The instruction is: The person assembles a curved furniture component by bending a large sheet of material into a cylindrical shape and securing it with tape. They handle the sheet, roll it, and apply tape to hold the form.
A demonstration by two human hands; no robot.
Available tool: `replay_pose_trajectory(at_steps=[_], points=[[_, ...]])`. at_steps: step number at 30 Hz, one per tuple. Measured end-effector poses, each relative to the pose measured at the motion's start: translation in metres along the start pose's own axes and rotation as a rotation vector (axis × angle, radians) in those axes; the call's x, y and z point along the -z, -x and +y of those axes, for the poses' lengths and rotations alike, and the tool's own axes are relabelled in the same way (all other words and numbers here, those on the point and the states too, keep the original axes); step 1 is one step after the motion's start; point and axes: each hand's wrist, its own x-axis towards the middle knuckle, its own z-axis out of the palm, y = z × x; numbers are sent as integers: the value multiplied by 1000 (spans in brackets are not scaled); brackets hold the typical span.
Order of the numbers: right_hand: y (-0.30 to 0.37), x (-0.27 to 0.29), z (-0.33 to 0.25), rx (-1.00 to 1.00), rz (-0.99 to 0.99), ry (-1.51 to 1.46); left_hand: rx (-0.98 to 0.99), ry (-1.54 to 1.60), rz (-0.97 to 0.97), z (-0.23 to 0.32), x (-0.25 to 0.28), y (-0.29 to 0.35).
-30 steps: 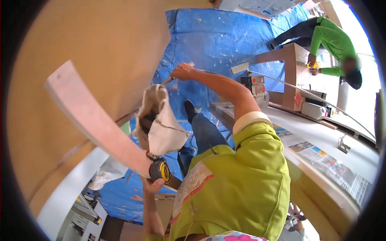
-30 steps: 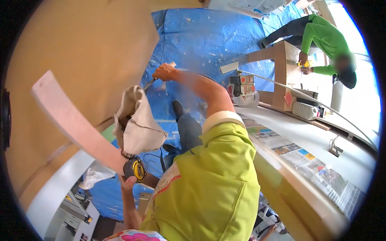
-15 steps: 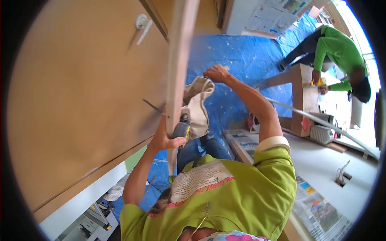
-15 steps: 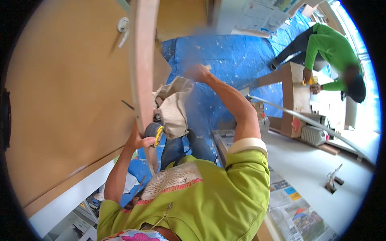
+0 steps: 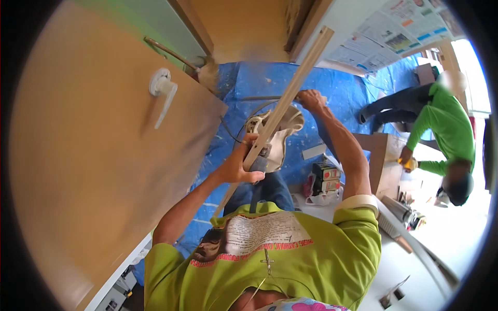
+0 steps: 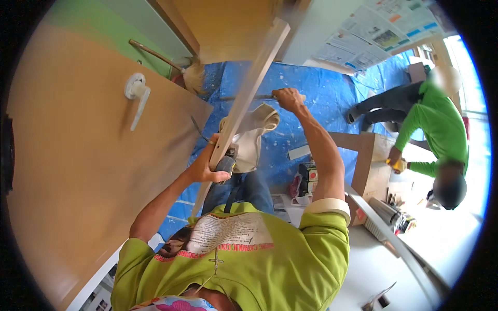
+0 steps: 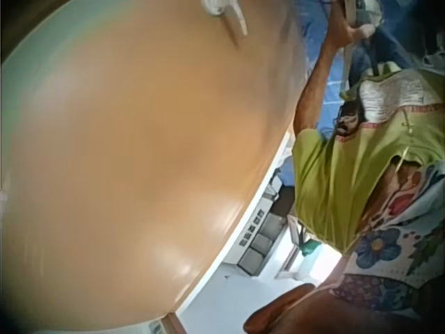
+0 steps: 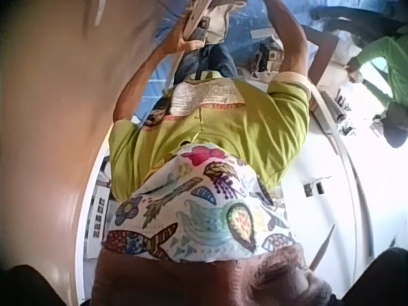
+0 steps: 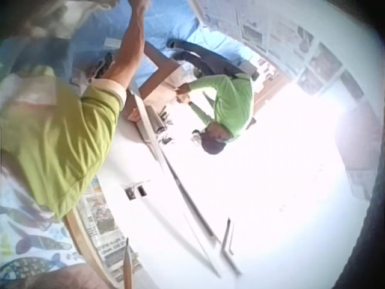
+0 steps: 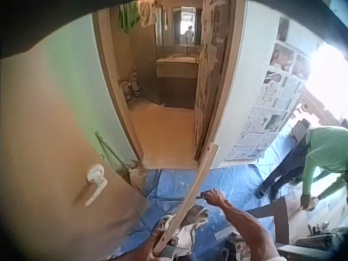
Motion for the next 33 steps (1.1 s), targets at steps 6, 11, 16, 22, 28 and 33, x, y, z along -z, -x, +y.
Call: replay_pose_trajectory(at_steps=[6,11,16,22,28,33], points=[[-66,11,76,-51,62,-97,24,-50,116,9,40,-84],[-129,7,153,-91,-37,-71,89,-35,207,18,70,-151],[-203,4,217,-100,-3,-177,232,36,445,22,77,-194],[-256,-12,277,-148,-43,-238,201,70,630,21,86,-244],[-277,-27,313,-308,-100,-212,237,203,670,30,104,-292],[-277,-30,335,-361,-27,-206,217,146,629,12,126,-320]])
